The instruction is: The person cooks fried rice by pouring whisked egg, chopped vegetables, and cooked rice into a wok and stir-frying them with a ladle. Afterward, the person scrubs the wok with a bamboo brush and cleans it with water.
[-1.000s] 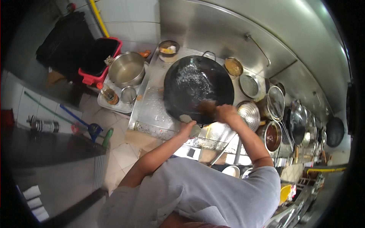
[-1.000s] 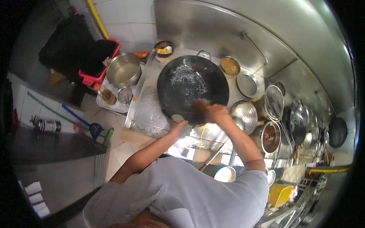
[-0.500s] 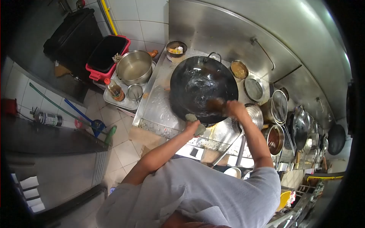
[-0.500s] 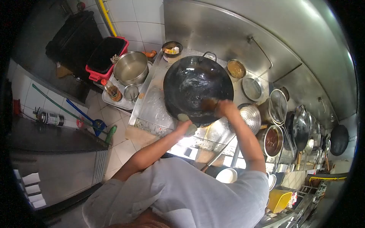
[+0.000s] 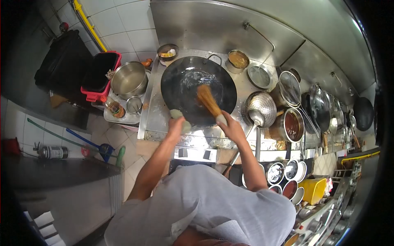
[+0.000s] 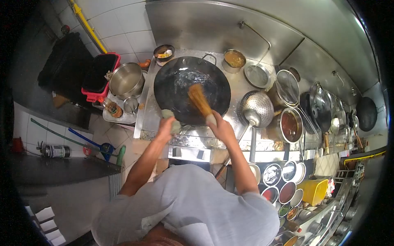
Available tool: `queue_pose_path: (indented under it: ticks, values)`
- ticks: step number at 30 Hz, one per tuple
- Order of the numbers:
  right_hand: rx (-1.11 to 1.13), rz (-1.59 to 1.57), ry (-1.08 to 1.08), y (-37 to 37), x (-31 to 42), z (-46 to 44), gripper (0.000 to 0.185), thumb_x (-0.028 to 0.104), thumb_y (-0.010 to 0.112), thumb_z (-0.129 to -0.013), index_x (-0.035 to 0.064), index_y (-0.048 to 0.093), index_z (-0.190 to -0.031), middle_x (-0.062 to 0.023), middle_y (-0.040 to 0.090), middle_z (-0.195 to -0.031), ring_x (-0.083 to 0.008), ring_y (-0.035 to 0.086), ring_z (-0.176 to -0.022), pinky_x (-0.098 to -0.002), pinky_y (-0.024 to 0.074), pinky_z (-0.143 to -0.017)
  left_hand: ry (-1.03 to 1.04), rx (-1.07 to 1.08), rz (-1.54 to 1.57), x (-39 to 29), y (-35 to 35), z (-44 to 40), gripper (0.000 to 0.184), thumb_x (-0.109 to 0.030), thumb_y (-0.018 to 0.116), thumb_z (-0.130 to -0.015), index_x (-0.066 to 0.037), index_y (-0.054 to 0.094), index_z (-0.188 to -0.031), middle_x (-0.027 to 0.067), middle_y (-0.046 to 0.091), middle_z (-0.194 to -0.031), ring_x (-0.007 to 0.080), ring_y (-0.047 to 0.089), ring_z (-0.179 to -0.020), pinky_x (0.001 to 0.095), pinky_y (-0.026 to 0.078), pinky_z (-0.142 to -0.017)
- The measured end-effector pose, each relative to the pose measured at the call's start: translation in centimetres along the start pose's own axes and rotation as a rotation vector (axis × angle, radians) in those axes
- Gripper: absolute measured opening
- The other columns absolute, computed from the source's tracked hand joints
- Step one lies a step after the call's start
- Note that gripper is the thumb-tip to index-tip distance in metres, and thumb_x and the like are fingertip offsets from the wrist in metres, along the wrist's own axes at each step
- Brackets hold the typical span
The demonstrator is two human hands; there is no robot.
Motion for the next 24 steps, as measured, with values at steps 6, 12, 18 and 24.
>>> queue_pose_path:
  ticks: [6,12,18,24]
  values:
    - [-0.037,-0.44,0.517,-0.7,0.2,11.5,0.064,0.023,0.062,-0.092,0.0058,0.033,-0.148,-0.0198,0.068,-0.095,-0.0194,0.065,-0.066,-0.0348,0.0523,-0.057,0.036,-0.012,-0.198,-7.4,-0.7,6.0,0.014,-0.013,0.058,-0.081,-0.007,0.058,-0.094,0.0016,0.057,-0.077,0.0138,0.059,-0.061,0.032,0.047,-0.046]
    - [-0.276,-0.736,0.604,0.2,-1.9,13.7,0.064,0.023,0.06,-0.093,0.0045,0.033,-0.148,-0.0214,0.053,-0.133,-0.0241,0.054,-0.112,-0.0343,0.0456,-0.09,0.334,-0.102,-0.436,-10.1,-0.5,6.4,0.033,-0.008,0.061,-0.075,0.004,0.057,-0.105,0.0115,0.064,-0.096,0.0208,0.062,-0.085,0.0329,0.049,-0.077]
    - [-0.395,-0.797,0.496,1.7,-4.8,9.1,0.064,0.028,0.061,-0.093,0.0038,0.036,-0.147,-0.0227,0.047,-0.142,-0.0308,0.044,-0.133,-0.0365,0.0349,-0.108,0.566,-0.21,-0.68,-13.5,4.5,9.1,0.038,-0.01,0.065,-0.072,0.007,0.055,-0.105,0.0182,0.065,-0.096,0.0273,0.063,-0.087,0.0361,0.049,-0.081]
    - [-0.302,-0.949,0.399,2.7,-1.6,1.2,0.072,0.026,0.067,-0.09,0.0221,0.031,-0.151,-0.0144,0.059,-0.118,-0.0145,0.06,-0.069,-0.0247,0.0514,-0.049,0.744,-0.291,-0.847,-12.7,9.0,13.6,0.045,-0.011,0.07,-0.072,0.005,0.049,-0.109,0.0242,0.063,-0.094,0.0377,0.064,-0.087,0.0424,0.049,-0.079]
Point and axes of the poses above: each hand's wrist, its own z-axis away from the middle knuckle, its own y-axis out of the palm, x = y × z, the point moved 4 cm from there along -z, towards the middle knuckle
